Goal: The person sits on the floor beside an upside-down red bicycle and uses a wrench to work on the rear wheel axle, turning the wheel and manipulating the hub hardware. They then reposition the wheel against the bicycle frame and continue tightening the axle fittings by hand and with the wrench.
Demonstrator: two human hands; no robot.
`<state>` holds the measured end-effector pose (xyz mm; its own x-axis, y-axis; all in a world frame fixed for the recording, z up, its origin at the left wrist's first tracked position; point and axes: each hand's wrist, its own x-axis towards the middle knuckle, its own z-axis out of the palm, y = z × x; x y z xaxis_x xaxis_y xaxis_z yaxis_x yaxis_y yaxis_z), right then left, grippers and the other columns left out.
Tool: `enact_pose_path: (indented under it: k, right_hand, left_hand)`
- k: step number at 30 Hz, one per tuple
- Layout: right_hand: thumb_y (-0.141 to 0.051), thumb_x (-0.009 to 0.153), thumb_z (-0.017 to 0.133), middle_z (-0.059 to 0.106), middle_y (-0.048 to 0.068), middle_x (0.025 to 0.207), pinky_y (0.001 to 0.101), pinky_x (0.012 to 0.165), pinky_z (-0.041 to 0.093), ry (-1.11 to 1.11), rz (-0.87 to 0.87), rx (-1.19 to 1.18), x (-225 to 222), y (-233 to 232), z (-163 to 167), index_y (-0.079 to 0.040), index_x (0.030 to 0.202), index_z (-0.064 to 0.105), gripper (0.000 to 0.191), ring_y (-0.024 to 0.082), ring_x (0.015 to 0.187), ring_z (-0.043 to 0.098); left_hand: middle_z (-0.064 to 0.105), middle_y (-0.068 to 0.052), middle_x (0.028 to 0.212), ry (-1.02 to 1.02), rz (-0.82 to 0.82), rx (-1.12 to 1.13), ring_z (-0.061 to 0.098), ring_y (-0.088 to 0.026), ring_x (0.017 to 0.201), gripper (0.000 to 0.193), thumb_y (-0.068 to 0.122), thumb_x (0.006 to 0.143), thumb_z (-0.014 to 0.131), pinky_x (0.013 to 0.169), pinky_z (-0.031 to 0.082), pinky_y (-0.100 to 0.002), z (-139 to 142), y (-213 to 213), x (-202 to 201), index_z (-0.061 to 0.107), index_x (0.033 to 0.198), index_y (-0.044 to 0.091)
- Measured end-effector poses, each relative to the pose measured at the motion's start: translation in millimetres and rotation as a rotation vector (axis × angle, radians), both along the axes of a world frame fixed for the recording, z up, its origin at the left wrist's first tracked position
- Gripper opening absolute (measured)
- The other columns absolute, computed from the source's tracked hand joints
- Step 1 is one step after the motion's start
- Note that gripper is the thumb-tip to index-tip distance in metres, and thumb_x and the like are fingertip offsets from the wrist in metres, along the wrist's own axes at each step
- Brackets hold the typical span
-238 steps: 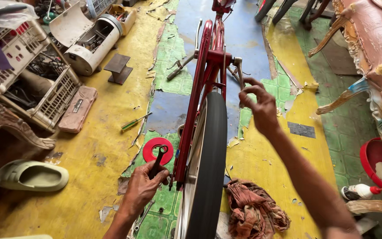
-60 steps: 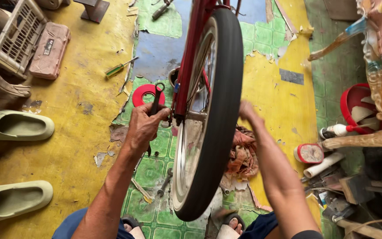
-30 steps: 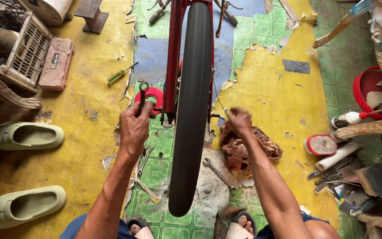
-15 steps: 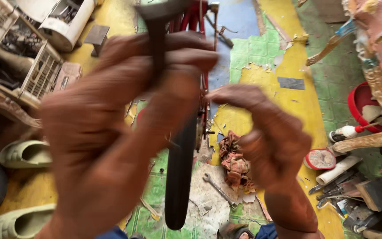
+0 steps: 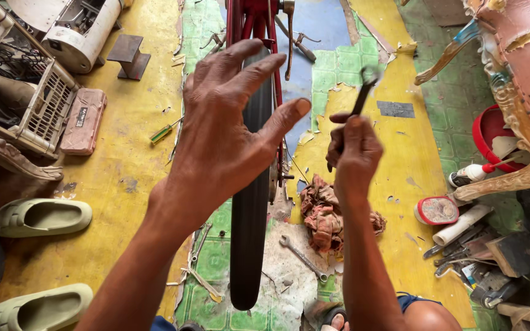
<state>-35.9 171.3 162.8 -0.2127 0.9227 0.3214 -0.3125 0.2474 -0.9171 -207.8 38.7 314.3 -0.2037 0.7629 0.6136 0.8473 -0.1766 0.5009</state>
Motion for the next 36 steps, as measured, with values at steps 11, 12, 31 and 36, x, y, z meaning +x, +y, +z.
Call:
enact_pose_path:
  k: [11, 12, 31, 36]
  right_hand:
    - [-0.024, 0.107, 0.049, 0.043, -0.004, 0.063, 0.0227, 0.04, 0.029, -0.324, -0.088, -0.472, 9.3, -71.7, -199.7, -0.007, 0.107, 0.074, 0.03, 0.006, 0.049, 0.036]
    - [-0.023, 0.107, 0.051, 0.041, -0.003, 0.062, 0.0232, 0.04, 0.027, -0.226, -0.095, -0.505, 8.7, -79.8, -202.6, -0.008, 0.109, 0.074, 0.028, 0.006, 0.049, 0.035]
    - [-0.033, 0.109, 0.05, 0.046, -0.001, 0.064, 0.0225, 0.028, 0.023, -0.009, 0.343, -0.625, 16.4, -86.9, -131.6, -0.005, 0.093, 0.054, 0.032, 0.005, 0.038, 0.034]
    - [-0.035, 0.11, 0.053, 0.046, 0.001, 0.064, 0.0222, 0.028, 0.022, -0.124, 0.457, -0.644, 22.4, -77.8, -108.3, -0.006, 0.086, 0.049, 0.038, 0.006, 0.039, 0.034]
  left_hand:
    - [0.036, -0.02, 0.167, -0.298, -0.085, 0.03, 0.03, -0.034, 0.159, 0.073, 0.025, 0.092, 0.087, 0.129, 0.03, -0.042, -40.0, 1.3, -10.6, 0.051, 0.154, 0.014]
    - [0.036, -0.019, 0.168, -0.297, -0.091, 0.035, 0.029, -0.034, 0.161, 0.076, 0.022, 0.091, 0.087, 0.131, 0.029, -0.042, -43.8, 2.5, -11.1, 0.048, 0.156, 0.014]
    - [0.027, -0.019, 0.172, -0.537, -0.265, 0.073, 0.03, -0.029, 0.164, 0.086, 0.001, 0.09, 0.078, 0.136, 0.027, -0.036, -62.7, -9.2, 10.5, 0.029, 0.162, 0.004]
    - [0.036, -0.015, 0.164, -0.6, -0.29, 0.098, 0.039, -0.024, 0.155, 0.084, 0.001, 0.091, 0.078, 0.135, 0.031, -0.034, -64.3, -8.0, 13.0, 0.028, 0.159, 0.002]
